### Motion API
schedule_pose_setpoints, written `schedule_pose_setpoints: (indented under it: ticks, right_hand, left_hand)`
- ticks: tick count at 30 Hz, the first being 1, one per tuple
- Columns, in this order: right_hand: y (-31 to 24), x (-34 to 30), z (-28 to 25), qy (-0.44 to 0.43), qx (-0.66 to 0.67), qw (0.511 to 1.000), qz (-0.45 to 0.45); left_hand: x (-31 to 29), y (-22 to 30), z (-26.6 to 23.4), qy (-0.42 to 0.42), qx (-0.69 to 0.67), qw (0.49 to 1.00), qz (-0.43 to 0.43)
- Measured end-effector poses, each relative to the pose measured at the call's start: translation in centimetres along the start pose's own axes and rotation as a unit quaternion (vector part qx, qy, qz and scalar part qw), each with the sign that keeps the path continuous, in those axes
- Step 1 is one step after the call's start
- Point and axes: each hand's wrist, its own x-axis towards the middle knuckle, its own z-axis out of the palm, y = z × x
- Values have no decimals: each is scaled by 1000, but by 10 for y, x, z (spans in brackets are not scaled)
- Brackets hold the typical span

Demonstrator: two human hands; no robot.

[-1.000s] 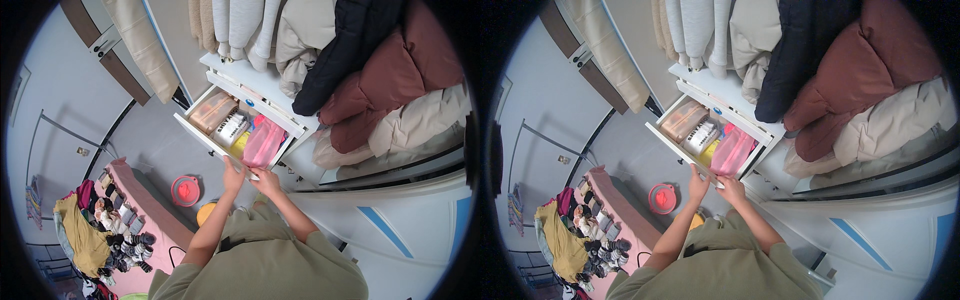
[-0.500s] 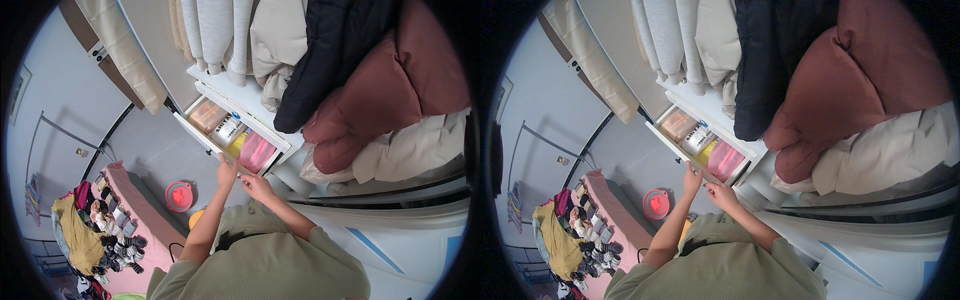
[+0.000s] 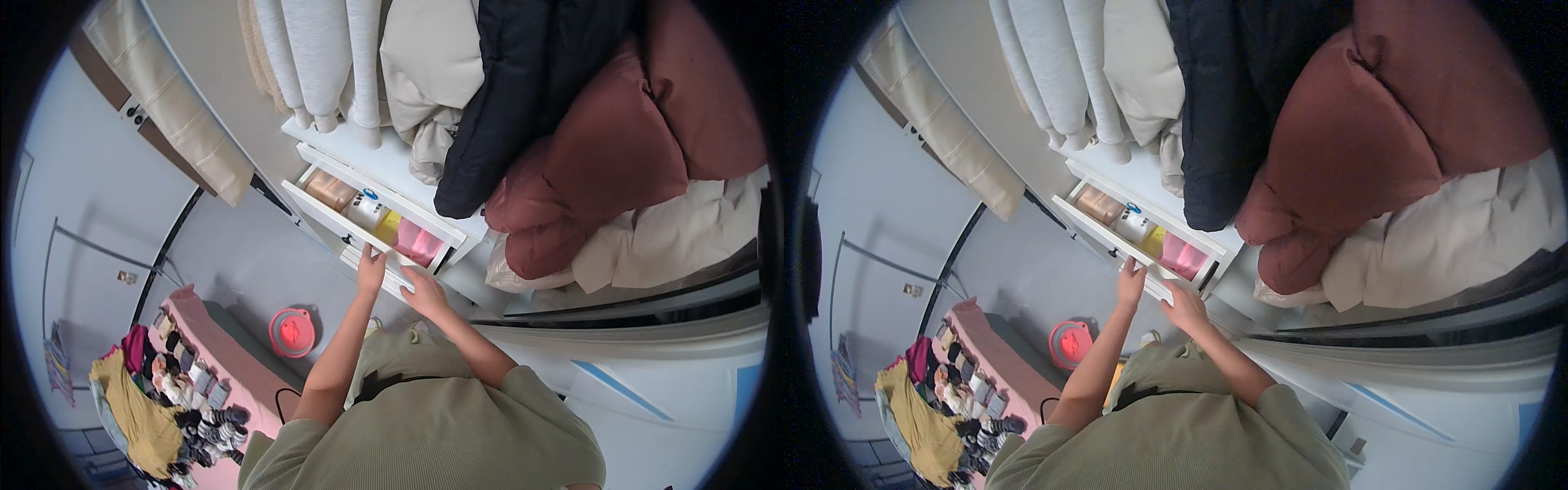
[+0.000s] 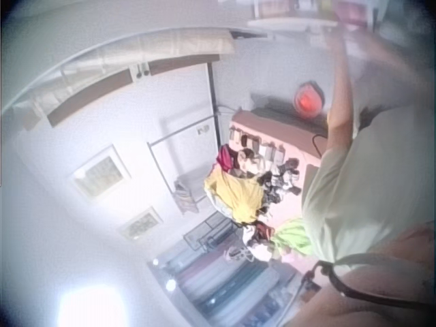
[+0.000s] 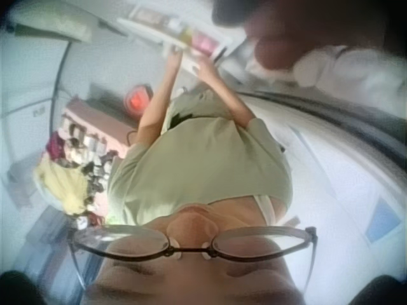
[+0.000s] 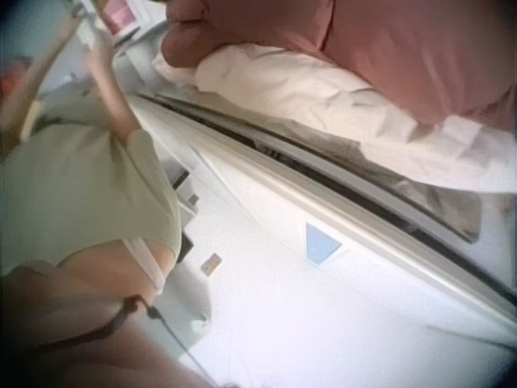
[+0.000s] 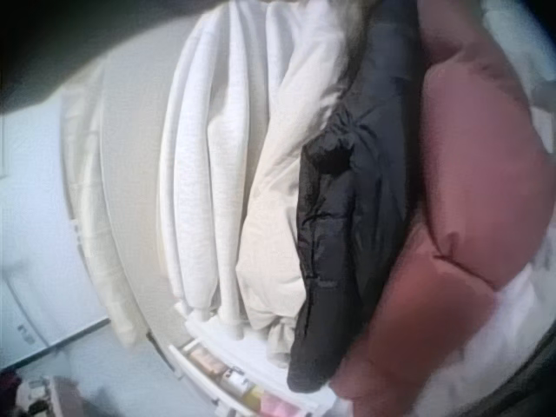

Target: The person picks up socks and other clothing items from a bed and organizes them by folding and placing them into a drawer and a hanging storage organizer.

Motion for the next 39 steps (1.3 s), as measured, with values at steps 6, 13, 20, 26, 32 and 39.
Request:
schedule_pose_setpoints:
  ticks: [6,13,20,26,32,39]
  right_hand:
    - [-6,15,-3,38,-1,997,73]
    - [15,32,10,212,-3,974,84]
    - [29,32,12,304,16,942,140]
    - [33,12,14,324,46,935,134]
    - [20,-16,17,335,54,935,107]
    - [-3,-92,-31,480,141,859,110]
  left_hand:
    - [36,-21,0,-87,-65,994,24]
    - [64,7,2,-250,-42,967,-16]
    - [88,16,12,-320,-19,946,-45]
    - [78,14,20,-305,-41,951,-32]
    - [54,6,29,-312,-51,947,49]
    - [-46,36,62,-452,-168,865,140]
